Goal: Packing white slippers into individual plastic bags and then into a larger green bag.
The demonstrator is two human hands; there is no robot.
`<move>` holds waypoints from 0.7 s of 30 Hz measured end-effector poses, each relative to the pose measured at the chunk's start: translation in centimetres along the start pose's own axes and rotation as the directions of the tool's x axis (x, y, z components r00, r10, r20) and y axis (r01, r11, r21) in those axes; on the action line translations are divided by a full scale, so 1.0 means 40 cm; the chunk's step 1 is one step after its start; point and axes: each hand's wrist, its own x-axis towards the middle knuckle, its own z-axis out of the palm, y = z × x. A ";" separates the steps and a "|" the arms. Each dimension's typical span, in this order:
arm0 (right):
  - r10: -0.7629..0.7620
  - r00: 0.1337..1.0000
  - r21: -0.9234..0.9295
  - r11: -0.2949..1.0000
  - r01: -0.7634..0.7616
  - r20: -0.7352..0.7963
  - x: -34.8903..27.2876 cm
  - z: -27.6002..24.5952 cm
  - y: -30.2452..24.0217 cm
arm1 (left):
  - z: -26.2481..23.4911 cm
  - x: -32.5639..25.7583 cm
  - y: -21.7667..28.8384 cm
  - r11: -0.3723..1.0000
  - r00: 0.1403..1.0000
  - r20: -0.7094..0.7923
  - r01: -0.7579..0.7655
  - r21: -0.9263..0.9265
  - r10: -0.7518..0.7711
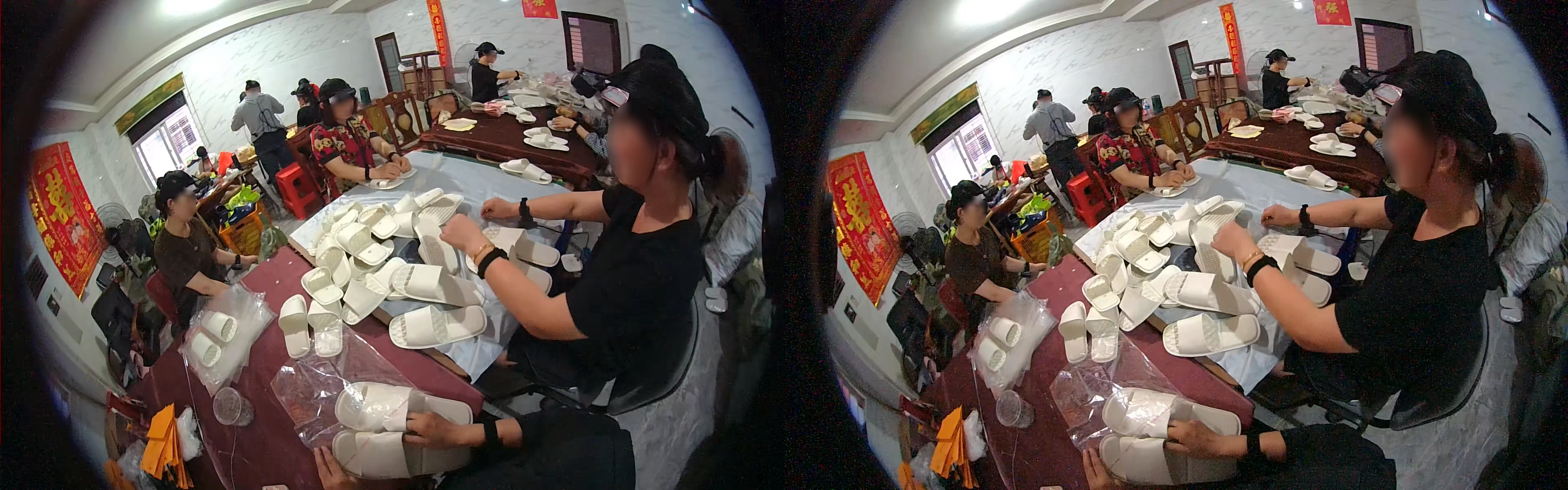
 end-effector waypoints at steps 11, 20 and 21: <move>0.141 0.973 0.068 0.989 -0.130 -0.185 -0.001 -0.005 -0.009 | 0.104 -0.066 -0.053 1.000 1.000 0.025 0.001 -0.020 0.000; 0.287 0.934 0.082 0.958 -0.276 -0.212 -0.005 0.000 0.015 | 0.110 -0.071 -0.027 0.987 0.989 -0.011 -0.146 -0.072 0.146; 0.295 0.932 0.071 0.956 -0.286 -0.211 -0.006 0.001 0.017 | 0.110 -0.071 -0.022 0.983 0.987 -0.015 -0.164 -0.078 0.163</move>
